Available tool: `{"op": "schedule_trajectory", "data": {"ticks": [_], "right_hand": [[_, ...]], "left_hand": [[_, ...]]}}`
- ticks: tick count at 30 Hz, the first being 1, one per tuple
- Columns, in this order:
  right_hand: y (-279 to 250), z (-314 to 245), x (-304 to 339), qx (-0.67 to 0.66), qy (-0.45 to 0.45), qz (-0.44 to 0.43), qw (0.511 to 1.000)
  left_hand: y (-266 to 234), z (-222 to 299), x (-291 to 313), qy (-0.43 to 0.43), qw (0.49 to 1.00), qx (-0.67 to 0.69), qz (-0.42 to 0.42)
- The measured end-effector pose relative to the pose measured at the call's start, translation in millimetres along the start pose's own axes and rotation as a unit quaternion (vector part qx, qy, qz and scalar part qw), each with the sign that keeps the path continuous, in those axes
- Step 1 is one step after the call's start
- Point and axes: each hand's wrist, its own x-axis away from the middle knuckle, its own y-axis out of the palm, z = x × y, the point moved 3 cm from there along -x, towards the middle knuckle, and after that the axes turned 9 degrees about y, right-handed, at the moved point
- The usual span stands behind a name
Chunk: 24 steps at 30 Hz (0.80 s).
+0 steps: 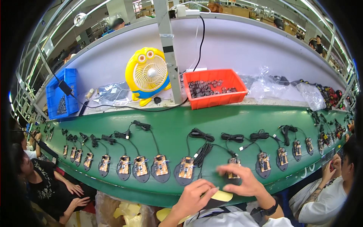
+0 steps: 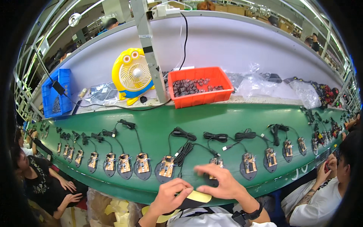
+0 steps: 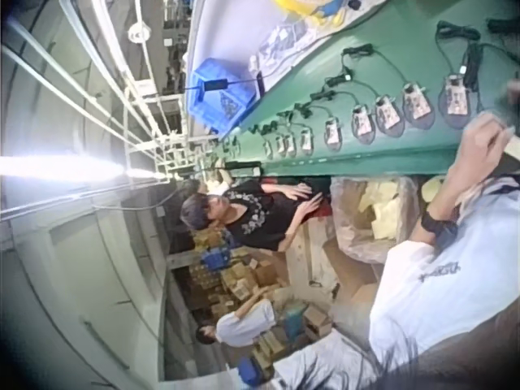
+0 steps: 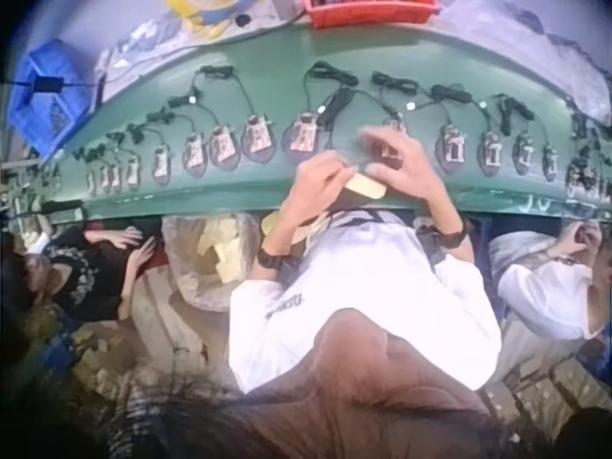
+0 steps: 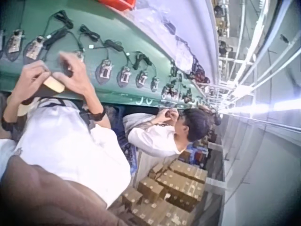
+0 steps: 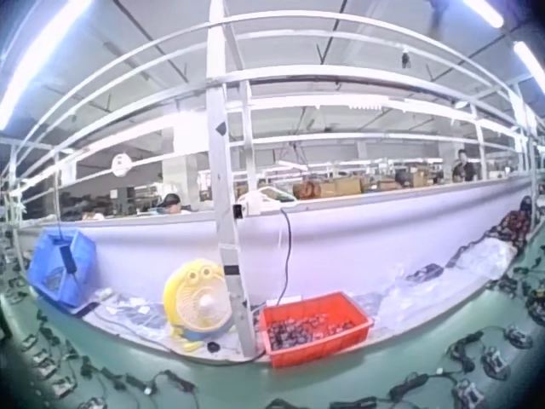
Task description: Assembling internal components and applying adhesive to electronic device bases on an assembly line.
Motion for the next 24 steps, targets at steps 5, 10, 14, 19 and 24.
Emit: {"op": "schedule_trajectory", "data": {"ticks": [5, 10, 14, 19, 24], "right_hand": [[39, -27, -11, -0.171, -0.030, -0.053, 0.983], [51, -40, -22, -0.184, -0.075, -0.054, 0.979], [60, -48, -22, -0.215, -0.073, -0.058, 0.972], [65, -39, -21, -0.231, -0.034, -0.051, 0.971], [65, -35, -17, -0.021, -0.160, 0.135, 0.978]], "left_hand": [[-25, 1, 15, -0.063, 0.996, -0.014, 0.058], [-41, 10, 34, -0.057, 0.990, -0.021, 0.127], [-45, 9, 40, -0.072, 0.991, -0.020, 0.114], [-46, 4, 42, -0.065, 0.992, 0.022, 0.101], [-41, -1, 54, -0.120, 0.990, -0.019, 0.069]]}}
